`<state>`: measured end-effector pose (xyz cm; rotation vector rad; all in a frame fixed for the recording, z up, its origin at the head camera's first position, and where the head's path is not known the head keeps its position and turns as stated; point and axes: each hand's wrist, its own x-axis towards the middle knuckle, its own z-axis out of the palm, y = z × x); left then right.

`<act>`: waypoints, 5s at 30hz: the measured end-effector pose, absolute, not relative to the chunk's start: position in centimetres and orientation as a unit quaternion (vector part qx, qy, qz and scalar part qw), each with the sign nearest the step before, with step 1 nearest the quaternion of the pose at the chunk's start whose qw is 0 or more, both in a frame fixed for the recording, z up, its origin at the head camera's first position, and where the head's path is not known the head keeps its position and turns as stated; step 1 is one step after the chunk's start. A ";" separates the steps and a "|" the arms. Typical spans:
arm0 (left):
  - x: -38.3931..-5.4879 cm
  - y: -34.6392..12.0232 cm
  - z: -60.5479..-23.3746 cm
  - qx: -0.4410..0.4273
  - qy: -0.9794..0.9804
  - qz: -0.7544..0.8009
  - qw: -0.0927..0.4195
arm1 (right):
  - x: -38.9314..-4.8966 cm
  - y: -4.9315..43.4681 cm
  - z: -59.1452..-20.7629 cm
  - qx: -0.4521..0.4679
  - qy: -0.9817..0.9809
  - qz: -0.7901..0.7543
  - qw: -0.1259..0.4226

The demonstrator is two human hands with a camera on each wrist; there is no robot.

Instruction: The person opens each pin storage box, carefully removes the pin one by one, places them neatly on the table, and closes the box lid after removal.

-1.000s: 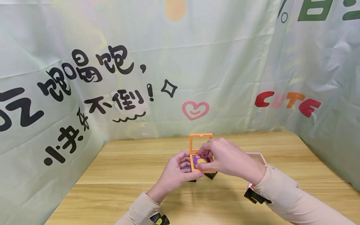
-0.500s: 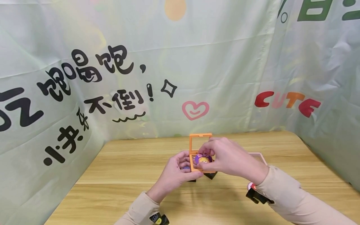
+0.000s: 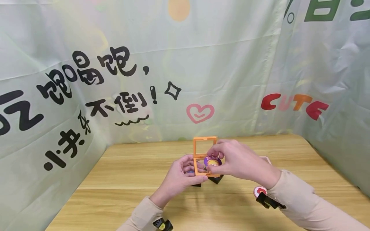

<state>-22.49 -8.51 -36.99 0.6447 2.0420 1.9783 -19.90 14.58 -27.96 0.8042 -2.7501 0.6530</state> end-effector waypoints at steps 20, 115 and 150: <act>-22.7 -8.8 -37.0 0.216 0.695 0.677 0.111 | -19.8 16.2 -27.9 0.255 -0.938 0.205 0.116; -22.9 -9.1 -37.1 0.215 0.702 0.669 0.111 | -20.5 22.6 -38.0 0.230 -0.961 0.143 -0.052; -21.0 -8.1 -36.3 0.267 0.711 0.638 0.127 | -21.2 17.8 -30.5 0.234 -0.827 0.502 -0.102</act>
